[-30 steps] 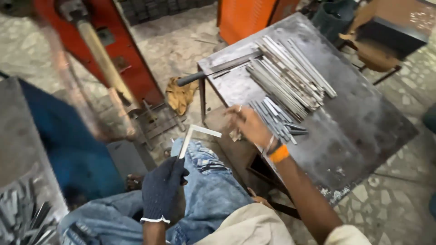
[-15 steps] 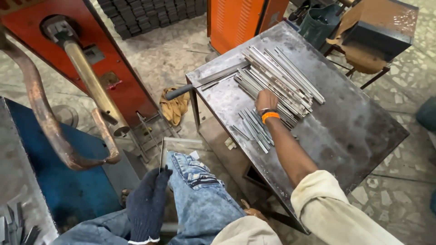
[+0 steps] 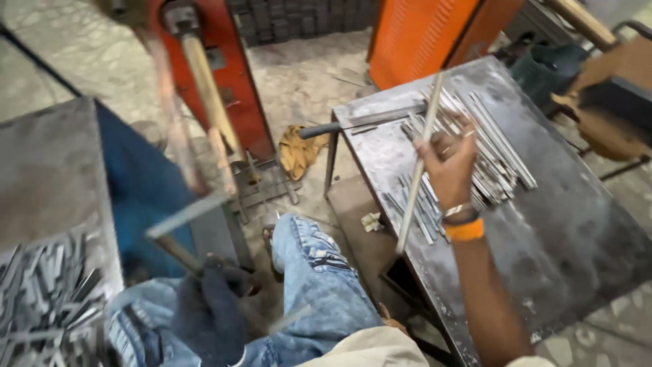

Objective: Assembling and spot welding small rectangular metal frames using pre-cut strips.

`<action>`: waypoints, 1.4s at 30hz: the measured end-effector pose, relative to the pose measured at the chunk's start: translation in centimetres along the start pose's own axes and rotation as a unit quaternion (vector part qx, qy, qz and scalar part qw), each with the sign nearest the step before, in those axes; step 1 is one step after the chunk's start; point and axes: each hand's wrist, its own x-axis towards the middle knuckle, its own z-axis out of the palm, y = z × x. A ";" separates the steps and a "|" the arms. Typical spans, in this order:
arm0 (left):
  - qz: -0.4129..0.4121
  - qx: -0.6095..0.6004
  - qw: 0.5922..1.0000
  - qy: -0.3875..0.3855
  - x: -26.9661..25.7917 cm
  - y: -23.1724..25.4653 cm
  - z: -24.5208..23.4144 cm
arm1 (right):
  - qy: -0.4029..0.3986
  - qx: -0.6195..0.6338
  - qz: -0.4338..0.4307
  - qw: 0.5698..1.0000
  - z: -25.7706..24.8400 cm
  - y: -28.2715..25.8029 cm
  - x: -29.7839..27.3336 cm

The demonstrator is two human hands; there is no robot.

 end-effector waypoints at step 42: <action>-0.185 -0.225 0.956 0.038 7.4 9.2 -0.9 | -0.226 0.171 0.144 0.948 17.8 -10.8 -15.1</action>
